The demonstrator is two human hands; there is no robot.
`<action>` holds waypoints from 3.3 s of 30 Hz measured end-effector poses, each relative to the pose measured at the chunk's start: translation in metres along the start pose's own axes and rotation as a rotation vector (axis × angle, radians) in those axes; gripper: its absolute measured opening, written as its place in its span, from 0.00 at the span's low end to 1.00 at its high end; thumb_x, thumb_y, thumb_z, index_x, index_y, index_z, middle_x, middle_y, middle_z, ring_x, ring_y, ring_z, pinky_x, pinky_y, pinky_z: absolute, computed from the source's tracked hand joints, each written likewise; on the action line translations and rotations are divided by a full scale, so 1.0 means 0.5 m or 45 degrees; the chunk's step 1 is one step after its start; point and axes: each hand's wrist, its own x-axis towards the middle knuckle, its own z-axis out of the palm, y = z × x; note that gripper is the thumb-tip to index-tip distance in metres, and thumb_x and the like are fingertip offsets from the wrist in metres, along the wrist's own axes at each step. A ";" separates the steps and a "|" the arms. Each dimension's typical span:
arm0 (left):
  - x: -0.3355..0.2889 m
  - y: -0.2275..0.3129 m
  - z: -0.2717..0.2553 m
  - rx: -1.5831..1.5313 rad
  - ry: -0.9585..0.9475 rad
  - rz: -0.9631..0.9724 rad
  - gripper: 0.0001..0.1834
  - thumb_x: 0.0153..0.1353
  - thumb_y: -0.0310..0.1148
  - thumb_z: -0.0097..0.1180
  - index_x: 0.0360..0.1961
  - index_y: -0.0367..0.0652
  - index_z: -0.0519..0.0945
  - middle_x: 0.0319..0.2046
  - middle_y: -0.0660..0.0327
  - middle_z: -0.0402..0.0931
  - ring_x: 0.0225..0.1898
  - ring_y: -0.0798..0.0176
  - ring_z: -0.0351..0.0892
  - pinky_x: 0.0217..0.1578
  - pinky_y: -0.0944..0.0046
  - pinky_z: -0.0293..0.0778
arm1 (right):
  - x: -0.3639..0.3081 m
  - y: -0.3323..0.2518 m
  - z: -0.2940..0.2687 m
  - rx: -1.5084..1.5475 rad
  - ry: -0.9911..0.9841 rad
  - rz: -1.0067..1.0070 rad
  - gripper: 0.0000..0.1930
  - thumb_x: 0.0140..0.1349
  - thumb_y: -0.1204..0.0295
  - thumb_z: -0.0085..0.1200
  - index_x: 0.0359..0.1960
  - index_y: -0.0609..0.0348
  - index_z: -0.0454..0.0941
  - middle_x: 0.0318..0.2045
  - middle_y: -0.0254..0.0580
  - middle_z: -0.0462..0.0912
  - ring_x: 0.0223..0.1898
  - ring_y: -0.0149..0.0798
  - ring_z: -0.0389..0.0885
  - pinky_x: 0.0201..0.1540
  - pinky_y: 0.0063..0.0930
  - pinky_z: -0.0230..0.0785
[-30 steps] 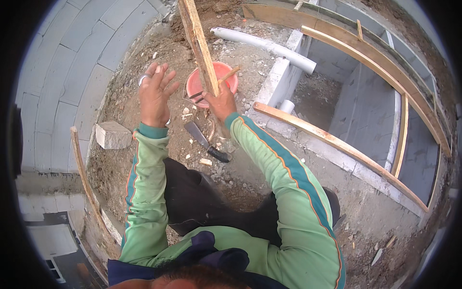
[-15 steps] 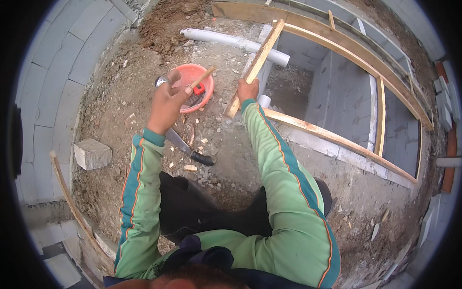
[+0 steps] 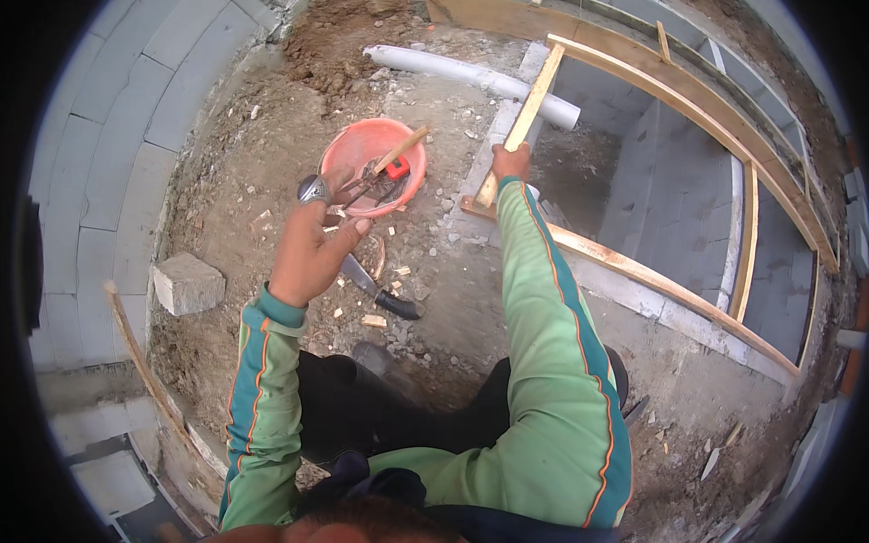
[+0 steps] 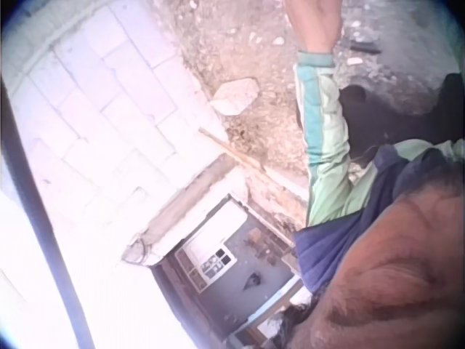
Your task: The person shapes and carves a piece of wood using a large knife while sitting on the ground at a construction site.
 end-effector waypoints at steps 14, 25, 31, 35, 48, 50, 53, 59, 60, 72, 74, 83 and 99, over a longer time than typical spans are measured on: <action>-0.038 0.020 -0.020 0.328 -0.063 -0.111 0.37 0.57 0.28 0.65 0.69 0.40 0.68 0.69 0.50 0.65 0.57 0.49 0.76 0.54 0.52 0.74 | 0.097 0.019 0.060 -0.256 0.000 0.051 0.31 0.49 0.58 0.67 0.55 0.60 0.76 0.48 0.60 0.84 0.52 0.60 0.82 0.57 0.49 0.73; -0.023 0.014 -0.016 0.476 -0.262 -0.129 0.37 0.54 0.25 0.66 0.68 0.40 0.70 0.69 0.49 0.65 0.63 0.48 0.74 0.54 0.52 0.74 | 0.063 -0.012 0.100 -0.337 -0.019 0.242 0.43 0.50 0.57 0.71 0.69 0.49 0.64 0.59 0.64 0.70 0.61 0.63 0.74 0.63 0.51 0.69; -0.013 0.004 -0.007 0.510 -0.288 -0.119 0.36 0.54 0.25 0.66 0.67 0.39 0.71 0.70 0.49 0.65 0.63 0.47 0.73 0.55 0.53 0.74 | 0.071 -0.002 0.089 -0.246 -0.041 0.178 0.42 0.50 0.59 0.71 0.68 0.51 0.65 0.55 0.58 0.71 0.57 0.58 0.76 0.57 0.47 0.73; -0.004 0.008 0.004 0.534 -0.328 -0.086 0.36 0.55 0.26 0.66 0.66 0.39 0.72 0.70 0.49 0.65 0.65 0.45 0.72 0.58 0.52 0.72 | 0.073 0.012 0.080 -0.179 -0.036 0.165 0.43 0.50 0.58 0.71 0.69 0.50 0.65 0.55 0.59 0.71 0.56 0.58 0.77 0.58 0.48 0.72; -0.001 0.018 0.013 0.666 -0.360 -0.104 0.42 0.54 0.26 0.68 0.71 0.42 0.65 0.72 0.46 0.59 0.69 0.37 0.64 0.66 0.47 0.64 | 0.074 0.004 0.060 0.170 -0.131 0.034 0.35 0.48 0.67 0.67 0.61 0.59 0.70 0.49 0.55 0.80 0.53 0.55 0.80 0.56 0.45 0.73; 0.012 0.011 0.012 0.727 -0.190 -0.031 0.45 0.53 0.25 0.68 0.72 0.42 0.63 0.73 0.46 0.56 0.70 0.37 0.62 0.67 0.47 0.63 | 0.056 -0.008 0.045 0.163 -0.111 -0.212 0.35 0.48 0.67 0.66 0.61 0.58 0.70 0.49 0.54 0.80 0.51 0.57 0.81 0.55 0.46 0.73; 0.043 0.015 -0.016 0.906 0.124 0.053 0.53 0.49 0.24 0.71 0.75 0.41 0.56 0.76 0.42 0.47 0.73 0.35 0.56 0.69 0.48 0.61 | 0.024 -0.082 -0.006 0.052 -0.091 -0.677 0.33 0.48 0.69 0.62 0.61 0.54 0.71 0.48 0.51 0.80 0.50 0.59 0.80 0.54 0.47 0.73; 0.087 0.009 -0.069 1.371 0.830 0.282 0.64 0.40 0.36 0.80 0.77 0.47 0.53 0.77 0.39 0.37 0.76 0.29 0.39 0.72 0.36 0.48 | 0.056 -0.233 -0.099 -0.099 0.271 -1.339 0.26 0.48 0.78 0.57 0.53 0.45 0.78 0.46 0.33 0.84 0.55 0.43 0.78 0.59 0.42 0.63; 0.088 -0.005 -0.060 1.436 0.820 0.159 0.67 0.39 0.40 0.81 0.77 0.47 0.51 0.77 0.41 0.35 0.77 0.32 0.35 0.72 0.33 0.41 | 0.063 -0.252 -0.117 -0.064 0.320 -1.560 0.26 0.47 0.80 0.56 0.50 0.44 0.79 0.47 0.29 0.85 0.55 0.40 0.78 0.59 0.41 0.61; 0.071 -0.126 -0.046 0.388 -0.126 -0.429 0.45 0.49 0.29 0.74 0.70 0.41 0.68 0.54 0.52 0.80 0.53 0.49 0.82 0.59 0.49 0.73 | -0.038 -0.356 -0.127 0.276 0.738 -1.116 0.45 0.62 0.65 0.63 0.75 0.58 0.48 0.72 0.62 0.54 0.72 0.59 0.57 0.71 0.46 0.50; 0.090 -0.156 0.027 -0.573 0.080 -0.291 0.34 0.53 0.26 0.71 0.63 0.35 0.76 0.48 0.54 0.82 0.45 0.59 0.83 0.47 0.63 0.78 | -0.144 -0.318 -0.031 1.115 0.012 -0.532 0.40 0.70 0.61 0.55 0.74 0.64 0.46 0.71 0.65 0.56 0.72 0.57 0.57 0.72 0.46 0.50; 0.168 -0.112 0.083 -0.131 -0.035 -0.287 0.29 0.72 0.42 0.47 0.68 0.36 0.68 0.59 0.54 0.73 0.56 0.55 0.73 0.57 0.58 0.71 | -0.467 -0.305 0.017 1.575 -0.644 -0.169 0.34 0.69 0.54 0.58 0.68 0.61 0.59 0.57 0.48 0.74 0.60 0.41 0.72 0.64 0.33 0.63; 0.108 -0.080 0.021 -0.217 0.222 -0.209 0.48 0.71 0.68 0.33 0.76 0.38 0.54 0.76 0.50 0.53 0.74 0.46 0.55 0.69 0.46 0.59 | 0.008 0.001 0.023 0.190 -0.154 0.044 0.42 0.53 0.69 0.62 0.70 0.58 0.57 0.49 0.65 0.82 0.52 0.61 0.82 0.56 0.47 0.73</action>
